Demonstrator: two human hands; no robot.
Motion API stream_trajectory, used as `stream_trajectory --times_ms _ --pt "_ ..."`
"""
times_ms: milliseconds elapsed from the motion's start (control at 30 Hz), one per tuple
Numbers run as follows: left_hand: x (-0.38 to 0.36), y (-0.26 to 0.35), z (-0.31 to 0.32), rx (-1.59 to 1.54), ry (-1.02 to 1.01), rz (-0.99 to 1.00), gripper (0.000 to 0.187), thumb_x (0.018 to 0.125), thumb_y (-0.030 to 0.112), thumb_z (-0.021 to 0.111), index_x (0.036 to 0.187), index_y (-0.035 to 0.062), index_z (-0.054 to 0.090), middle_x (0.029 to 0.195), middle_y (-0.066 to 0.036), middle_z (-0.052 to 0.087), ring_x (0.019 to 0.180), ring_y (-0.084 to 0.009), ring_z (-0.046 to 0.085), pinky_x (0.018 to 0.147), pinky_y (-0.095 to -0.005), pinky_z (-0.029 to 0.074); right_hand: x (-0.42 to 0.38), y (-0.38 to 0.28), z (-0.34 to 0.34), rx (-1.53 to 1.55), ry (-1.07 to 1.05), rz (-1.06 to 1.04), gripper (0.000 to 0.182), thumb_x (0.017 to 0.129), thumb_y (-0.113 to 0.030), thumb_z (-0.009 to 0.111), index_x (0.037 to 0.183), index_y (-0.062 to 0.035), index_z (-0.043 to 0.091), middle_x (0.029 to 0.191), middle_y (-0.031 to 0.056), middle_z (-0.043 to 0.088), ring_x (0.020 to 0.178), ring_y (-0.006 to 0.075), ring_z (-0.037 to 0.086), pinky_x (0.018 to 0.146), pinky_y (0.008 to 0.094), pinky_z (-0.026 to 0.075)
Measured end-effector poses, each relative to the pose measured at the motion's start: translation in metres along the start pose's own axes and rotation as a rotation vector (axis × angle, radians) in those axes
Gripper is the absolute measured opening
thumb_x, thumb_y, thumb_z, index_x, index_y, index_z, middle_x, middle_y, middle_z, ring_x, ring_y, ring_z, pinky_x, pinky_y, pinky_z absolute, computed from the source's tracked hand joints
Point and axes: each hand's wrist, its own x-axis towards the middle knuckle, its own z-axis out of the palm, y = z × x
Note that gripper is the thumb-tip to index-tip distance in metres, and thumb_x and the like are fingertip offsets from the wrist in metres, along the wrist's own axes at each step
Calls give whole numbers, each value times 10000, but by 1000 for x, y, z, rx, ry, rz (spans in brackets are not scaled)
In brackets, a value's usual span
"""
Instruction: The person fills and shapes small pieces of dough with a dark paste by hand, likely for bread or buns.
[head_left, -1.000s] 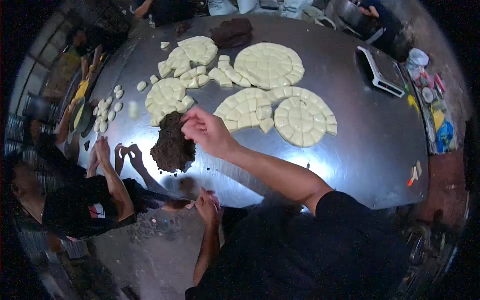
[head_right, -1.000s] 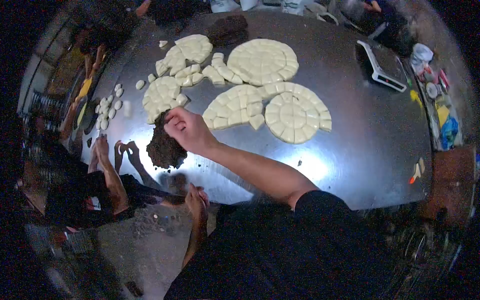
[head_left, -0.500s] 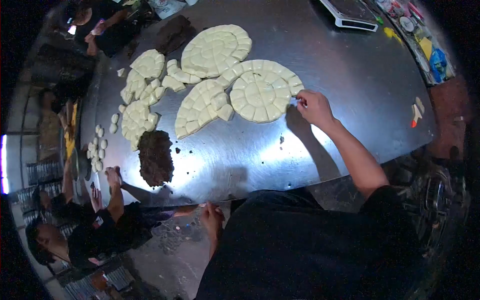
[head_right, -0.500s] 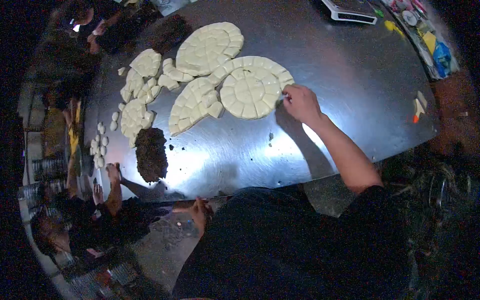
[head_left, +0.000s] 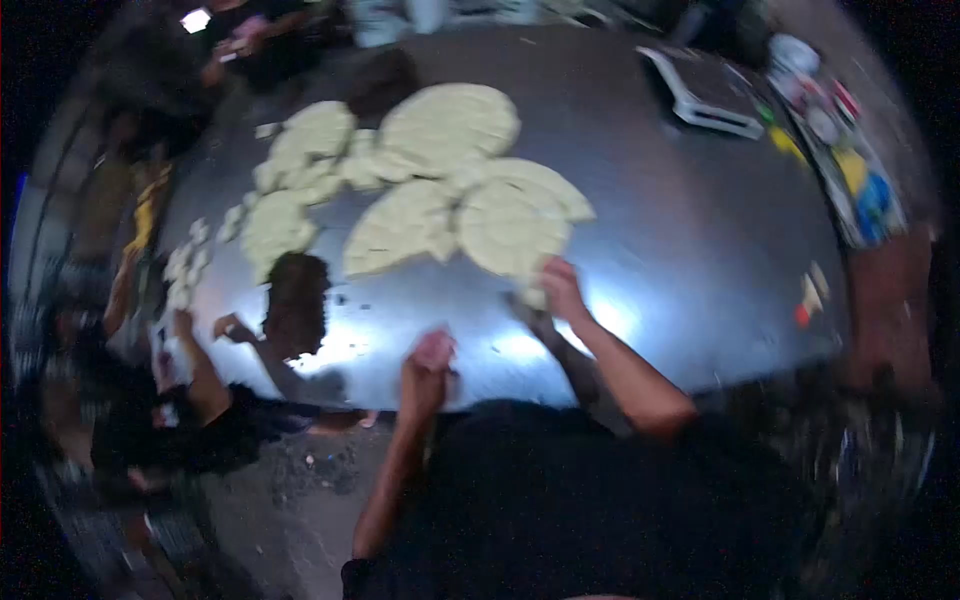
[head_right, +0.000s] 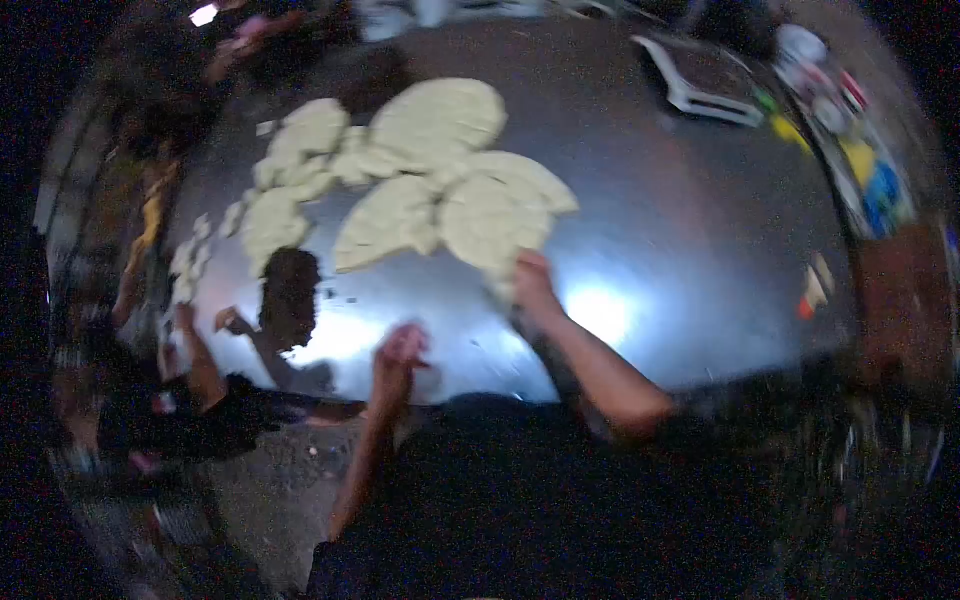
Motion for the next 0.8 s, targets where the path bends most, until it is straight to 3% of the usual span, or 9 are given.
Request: stream_trajectory --times_ms 100,167,300,367,500,600,667,733,800 --pt "9 47 33 -46 45 171 267 926 167 568 1140 10 600 949 -83 621 858 -161 597 729 -305 518 -31 -61 60 -77 -181 -179 358 843 -344 619 730 -8 568 609 44 523 592 136 492 561 299 410" --pt "18 54 33 52 70 473 204 908 99 581 1077 1 640 991 -90 626 864 -148 603 746 -286 514 -33 -94 89 -39 -45 -520 361 831 -343 641 718 -10 562 607 70 518 594 141 493 565 306 410" --pt "11 97 32 -399 51 344 117 898 80 597 953 5 667 977 -62 630 870 -143 594 783 -249 478 -15 -161 88 -263 7 -841 265 843 -259 664 755 -20 591 708 58 597 668 129 551 599 316 466" --pt "8 101 20 -48 173 551 136 907 94 595 999 7 645 978 -60 617 890 -149 584 823 -268 475 -15 -175 107 -3 -85 -682 236 811 -204 675 688 -38 561 683 33 569 621 124 534 552 299 453" --pt "11 77 64 -126 -62 335 232 919 137 545 1111 9 565 1011 -95 590 931 -178 566 854 -306 468 -28 -133 131 213 -127 -599 219 774 -215 728 728 -52 588 710 46 617 612 139 565 576 300 492" --pt "25 30 -17 126 336 475 291 945 262 454 1040 37 613 967 -140 619 850 -217 590 799 -300 454 -57 -157 159 193 -317 -803 235 860 -187 624 703 -20 576 670 80 615 582 163 559 559 306 477" --pt "12 28 -72 75 363 597 382 962 320 375 1022 36 624 951 -155 622 811 -223 596 769 -294 450 -66 -155 159 186 -412 -769 218 871 -167 599 730 -1 599 664 90 613 576 177 574 561 303 480" --pt "8 39 -98 -194 251 366 387 968 315 362 997 21 612 974 -141 595 840 -198 586 766 -287 452 -65 -145 169 31 -398 -562 169 856 -133 606 770 9 638 666 102 607 595 196 608 582 290 495" --pt "12 20 -129 -282 237 175 271 947 245 457 993 14 593 1019 -113 559 912 -174 571 797 -295 458 -54 -129 197 -179 -443 -697 122 829 -114 610 763 -22 655 705 94 616 631 228 615 614 298 496"
